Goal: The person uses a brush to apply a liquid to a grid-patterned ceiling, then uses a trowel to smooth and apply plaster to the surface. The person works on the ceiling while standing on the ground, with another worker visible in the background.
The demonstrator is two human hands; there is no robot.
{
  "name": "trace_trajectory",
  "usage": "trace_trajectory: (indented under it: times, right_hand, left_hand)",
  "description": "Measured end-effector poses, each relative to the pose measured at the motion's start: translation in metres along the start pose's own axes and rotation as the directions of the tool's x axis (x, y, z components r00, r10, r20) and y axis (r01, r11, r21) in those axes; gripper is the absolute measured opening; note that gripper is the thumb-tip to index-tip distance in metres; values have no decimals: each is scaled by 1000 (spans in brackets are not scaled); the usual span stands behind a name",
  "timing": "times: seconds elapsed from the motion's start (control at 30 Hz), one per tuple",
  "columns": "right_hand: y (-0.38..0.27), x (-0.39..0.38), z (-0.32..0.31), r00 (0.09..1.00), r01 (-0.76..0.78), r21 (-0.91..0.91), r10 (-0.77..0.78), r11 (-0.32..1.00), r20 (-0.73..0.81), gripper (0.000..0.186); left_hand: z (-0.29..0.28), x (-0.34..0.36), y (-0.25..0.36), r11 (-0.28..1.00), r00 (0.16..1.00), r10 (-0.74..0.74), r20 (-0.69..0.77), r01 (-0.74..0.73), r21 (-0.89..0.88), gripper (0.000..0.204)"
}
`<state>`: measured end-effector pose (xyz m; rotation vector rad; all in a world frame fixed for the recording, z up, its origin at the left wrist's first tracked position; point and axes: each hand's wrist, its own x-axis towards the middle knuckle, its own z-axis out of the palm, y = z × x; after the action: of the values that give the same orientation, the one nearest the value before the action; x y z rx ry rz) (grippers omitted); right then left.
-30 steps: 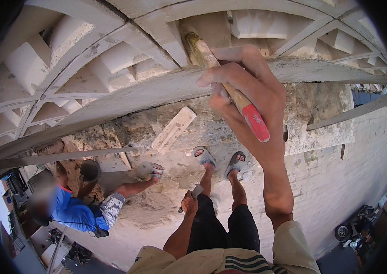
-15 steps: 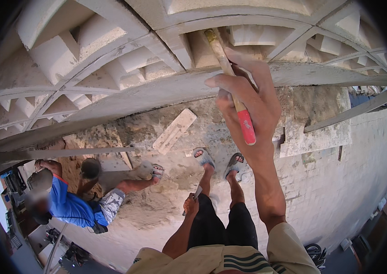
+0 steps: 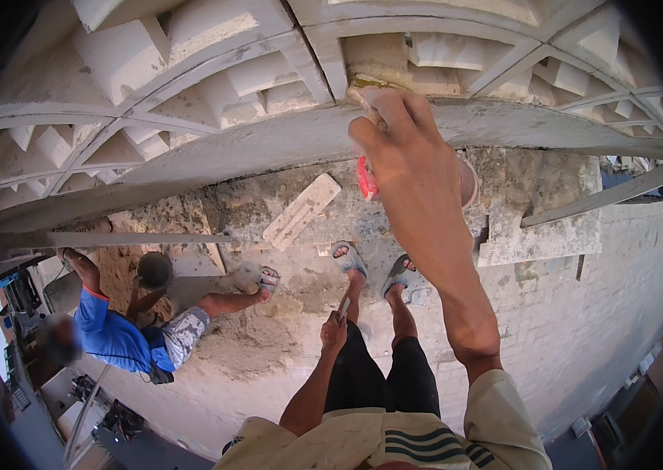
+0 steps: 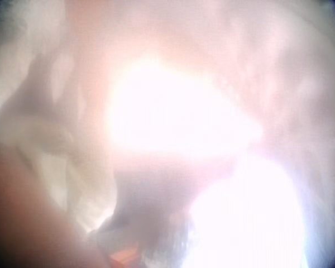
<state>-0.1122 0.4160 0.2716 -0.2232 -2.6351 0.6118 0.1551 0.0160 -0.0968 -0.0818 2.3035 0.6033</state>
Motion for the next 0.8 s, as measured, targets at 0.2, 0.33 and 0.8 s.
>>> trace_trajectory:
  times: [0.2,0.33,0.8]
  right_hand:
    - [21,-16,9,985,96,-47,-102,994,-136,17]
    - [39,-64,27,997,72,290,-71,954,-14,23]
    - [11,-38,12,864,33,294,120,955,-488,29]
  left_hand:
    - [-15,-2,21,993,999,-28,30,31,-111,45]
    - [-30,-3,38,979,998,-34,48,42,-199,51]
    - [-37,3,79,818,993,3,114,63,-572,71]
